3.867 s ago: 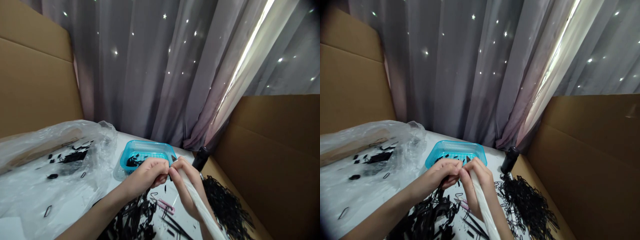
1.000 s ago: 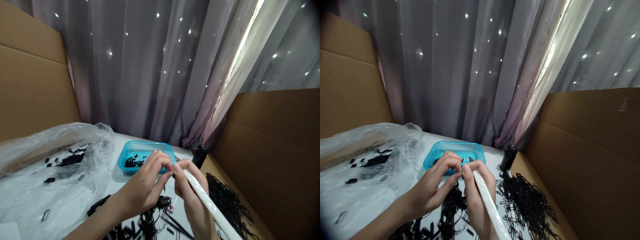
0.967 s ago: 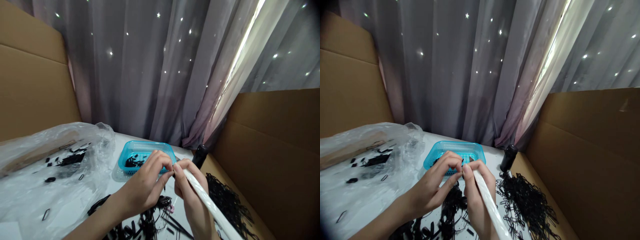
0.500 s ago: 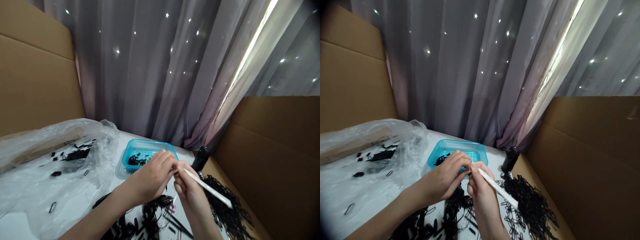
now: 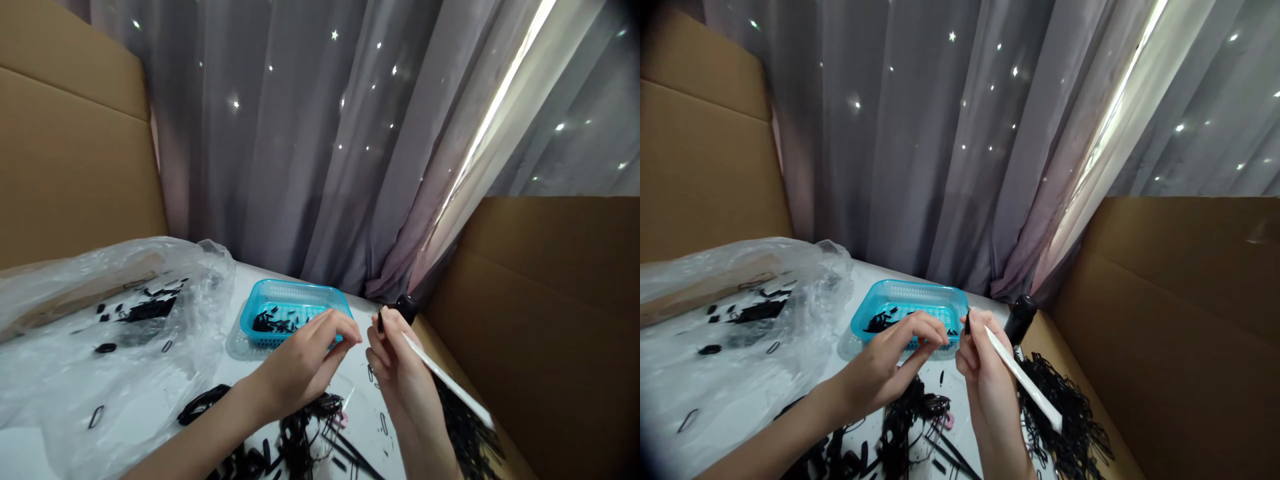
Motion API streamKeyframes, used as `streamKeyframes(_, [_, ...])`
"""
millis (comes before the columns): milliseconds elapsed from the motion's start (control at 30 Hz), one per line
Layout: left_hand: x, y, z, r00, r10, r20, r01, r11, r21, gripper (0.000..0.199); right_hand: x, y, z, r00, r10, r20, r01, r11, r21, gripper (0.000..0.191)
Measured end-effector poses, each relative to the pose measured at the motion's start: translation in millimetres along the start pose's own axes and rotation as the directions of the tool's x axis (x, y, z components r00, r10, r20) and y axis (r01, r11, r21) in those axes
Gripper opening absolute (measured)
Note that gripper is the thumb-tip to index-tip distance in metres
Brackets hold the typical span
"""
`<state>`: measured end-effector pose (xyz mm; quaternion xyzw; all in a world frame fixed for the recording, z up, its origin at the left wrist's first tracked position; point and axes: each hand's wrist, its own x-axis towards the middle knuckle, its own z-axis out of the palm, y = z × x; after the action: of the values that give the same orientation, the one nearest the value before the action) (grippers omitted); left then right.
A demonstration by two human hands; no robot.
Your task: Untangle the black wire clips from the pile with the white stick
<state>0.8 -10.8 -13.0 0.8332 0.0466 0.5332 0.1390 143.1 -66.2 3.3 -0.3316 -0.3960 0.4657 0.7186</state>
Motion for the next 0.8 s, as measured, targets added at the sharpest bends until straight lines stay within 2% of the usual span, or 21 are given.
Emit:
streamKeyframes(233, [-3, -3, -0.5, 0.973, -0.149, -0.175, 0.161, 0.985, 0.059, 0.015, 0, 6, -2, 0.994, 0.013, 0.106, -0.012, 1.0, -0.012, 0.024])
streamKeyframes(367, [1, 1, -6.0, 0.978, -0.188, -0.095, 0.192, 0.981, 0.031, 0.009, -1, 6, 1, 0.992, 0.021, 0.121, -0.016, 0.999, -0.044, 0.025])
streamKeyframes(433, [4, 4, -7.7, 0.967, -0.249, -0.056, 0.249, 0.968, -0.017, 0.019, -2, 7, 2, 0.993, 0.007, 0.12, 0.003, 0.997, -0.078, 0.026])
streamKeyframes(500, [6, 7, -8.1, 0.938, -0.346, -0.012, 0.343, 0.935, -0.091, 0.021, -3, 9, 4, 0.994, -0.017, 0.106, 0.03, 0.992, -0.123, 0.025])
streamKeyframes(600, [10, 12, -8.2, 0.863, -0.495, 0.098, 0.504, 0.836, -0.215, 0.016, -5, 12, 5, 0.994, -0.091, 0.066, 0.104, 0.97, -0.221, 0.026])
streamKeyframes(700, [11, 15, -9.9, 0.81, -0.566, 0.149, 0.583, 0.753, -0.305, 0.019, -5, 13, 5, 0.958, -0.277, 0.07, 0.282, 0.879, -0.385, 0.022])
streamKeyframes(767, [11, 15, -11.6, 0.794, -0.591, 0.142, 0.6, 0.725, -0.339, 0.021, -3, 12, 5, 0.889, -0.443, 0.115, 0.433, 0.734, -0.523, 0.015])
streamKeyframes(800, [11, 15, -12.3, 0.785, -0.604, 0.136, 0.608, 0.708, -0.359, 0.02, -2, 11, 4, 0.837, -0.524, 0.156, 0.506, 0.635, -0.583, 0.01])
